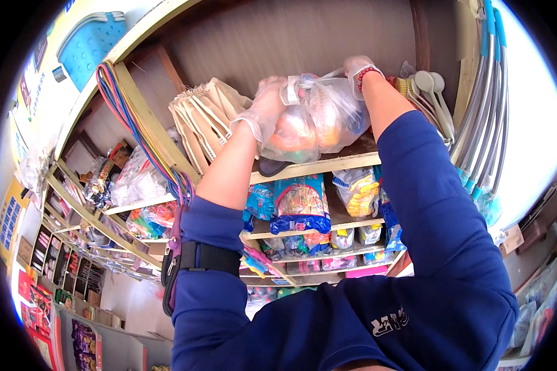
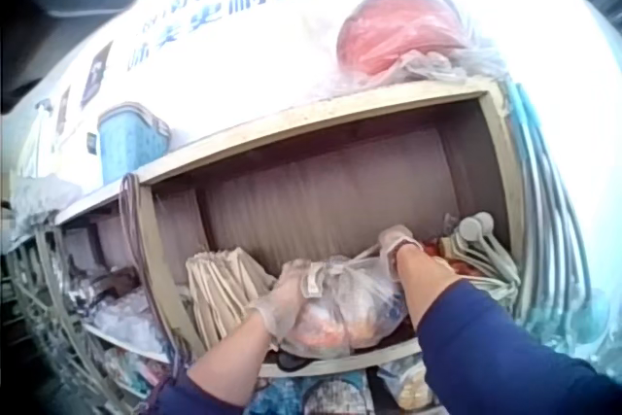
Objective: The person wipes a wooden shelf with a dark cloth, then organizes various items including wooden brushes, plastic bags, and hanging ladles. They move a blue bucket and a box of tissues to different locations on the shelves.
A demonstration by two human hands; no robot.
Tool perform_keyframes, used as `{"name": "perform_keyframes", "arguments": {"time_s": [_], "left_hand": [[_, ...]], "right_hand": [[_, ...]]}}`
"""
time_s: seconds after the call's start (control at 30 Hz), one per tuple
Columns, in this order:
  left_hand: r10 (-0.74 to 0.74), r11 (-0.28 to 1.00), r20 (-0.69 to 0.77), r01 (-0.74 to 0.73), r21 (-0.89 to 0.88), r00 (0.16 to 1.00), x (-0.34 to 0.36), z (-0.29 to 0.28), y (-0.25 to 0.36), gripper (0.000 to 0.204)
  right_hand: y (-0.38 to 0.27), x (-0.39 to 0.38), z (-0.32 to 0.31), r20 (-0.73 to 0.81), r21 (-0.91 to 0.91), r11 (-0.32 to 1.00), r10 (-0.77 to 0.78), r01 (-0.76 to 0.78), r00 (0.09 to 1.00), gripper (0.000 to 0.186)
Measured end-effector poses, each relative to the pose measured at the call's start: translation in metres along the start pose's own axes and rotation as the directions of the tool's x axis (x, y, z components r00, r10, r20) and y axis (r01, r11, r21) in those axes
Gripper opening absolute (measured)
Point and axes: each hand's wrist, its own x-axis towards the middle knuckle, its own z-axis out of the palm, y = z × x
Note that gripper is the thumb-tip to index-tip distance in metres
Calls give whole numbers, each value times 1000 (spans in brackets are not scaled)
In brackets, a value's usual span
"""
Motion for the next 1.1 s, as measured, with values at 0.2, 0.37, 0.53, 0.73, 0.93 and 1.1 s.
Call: {"name": "perform_keyframes", "arguments": {"time_s": [0.2,0.37,0.53,0.73,0.93,1.1], "left_hand": [[-337,851,85,343,-398,938,24,-13,22,39],[-248,968,110,242,65,963,34,-24,36,42],[-182,971,223,211,-113,958,36,-14,75,47],[-183,869,259,280,-409,948,21,-25,91,54],[-151,880,165,208,-426,975,38,0,59,47],[-31,538,398,351,-767,917,37,-3,45,41]], "right_hand": [[14,4,-24,-122,771,634,67,52,990,23],[-9,-77,-68,-169,891,318,-431,324,887,18],[-43,-68,-78,-193,839,421,-359,343,913,19],[-59,-64,-97,-158,782,485,-452,391,878,23],[-45,-66,-83,-95,600,718,-373,352,923,38],[-17,-68,-45,-62,674,631,-470,384,880,45]]}}
